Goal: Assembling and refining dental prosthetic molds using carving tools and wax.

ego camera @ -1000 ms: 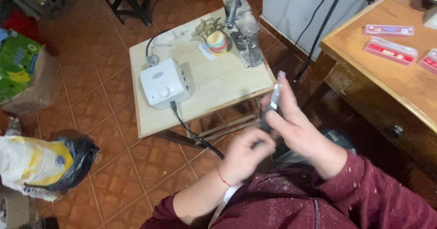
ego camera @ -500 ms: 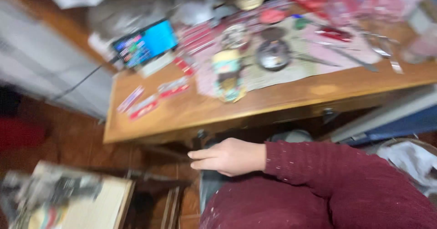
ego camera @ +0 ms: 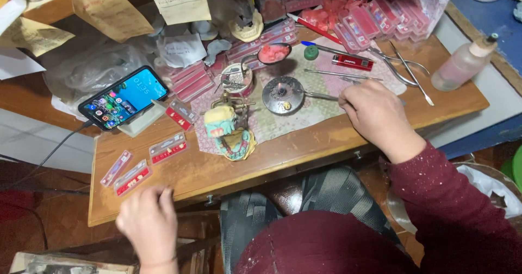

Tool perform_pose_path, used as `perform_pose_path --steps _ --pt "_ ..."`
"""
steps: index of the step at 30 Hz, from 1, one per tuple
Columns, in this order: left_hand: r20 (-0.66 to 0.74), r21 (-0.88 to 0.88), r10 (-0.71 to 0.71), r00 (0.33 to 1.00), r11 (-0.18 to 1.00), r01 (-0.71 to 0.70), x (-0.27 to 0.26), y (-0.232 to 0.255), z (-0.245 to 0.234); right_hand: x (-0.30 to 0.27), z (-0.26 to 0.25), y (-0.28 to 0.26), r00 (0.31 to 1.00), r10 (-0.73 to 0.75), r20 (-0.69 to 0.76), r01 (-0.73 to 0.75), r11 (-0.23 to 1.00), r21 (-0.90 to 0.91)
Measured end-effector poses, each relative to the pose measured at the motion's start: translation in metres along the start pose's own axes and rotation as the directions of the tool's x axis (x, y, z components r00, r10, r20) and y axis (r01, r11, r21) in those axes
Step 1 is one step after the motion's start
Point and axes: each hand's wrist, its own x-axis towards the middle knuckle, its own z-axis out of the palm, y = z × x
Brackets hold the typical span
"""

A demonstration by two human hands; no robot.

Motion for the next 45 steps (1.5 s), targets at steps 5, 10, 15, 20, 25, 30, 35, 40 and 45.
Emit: perform_pose_path --steps 5,10,15,20,25,30,35,40,45 --pt "-0.046 0.005 0.131 0.99 0.991 -0.131 0.027 0.027 0.006 0.006 0.001 0.005 0.998 -0.061 -0.013 0.061 0.998 0.029" --pt "-0.034 -0.02 0.119 0.992 0.993 -0.119 0.032 0.027 0.005 0.016 -0.007 -0.006 0.991 -0.088 -0.097 0.101 0.985 0.138" --pt "-0.125 -0.122 0.125 0.984 0.983 -0.14 0.035 0.035 -0.002 0.026 0.007 -0.022 0.991 0.053 0.122 -0.1 0.9 0.424" --pt "-0.111 -0.483 0.098 0.989 0.865 -0.14 0.048 0.055 0.0 0.048 0.014 -0.062 0.972 0.107 0.21 -0.132 0.985 0.108" --pt "-0.005 -0.806 0.202 0.979 0.578 -0.123 0.089 0.083 -0.007 0.062 0.019 -0.063 0.982 0.095 0.162 -0.101 0.994 0.03" --pt "0.108 -0.878 0.46 0.881 0.46 -0.132 0.122 0.087 0.018 0.074 0.018 -0.058 0.981 0.12 0.15 -0.123 0.992 0.012" --pt "0.088 -0.921 0.505 0.859 0.37 -0.124 0.132 0.09 0.033 0.077 0.031 -0.047 0.987 0.126 0.1 -0.128 0.992 0.015" --pt "0.05 -0.922 0.493 0.869 0.357 -0.15 0.131 0.097 0.034 0.072 0.025 -0.044 0.991 0.126 0.036 -0.129 0.988 0.084" --pt "0.09 -0.903 0.31 0.947 0.426 -0.054 0.126 0.107 0.037 0.053 0.027 -0.045 0.986 0.122 -0.114 -0.026 0.785 0.619"
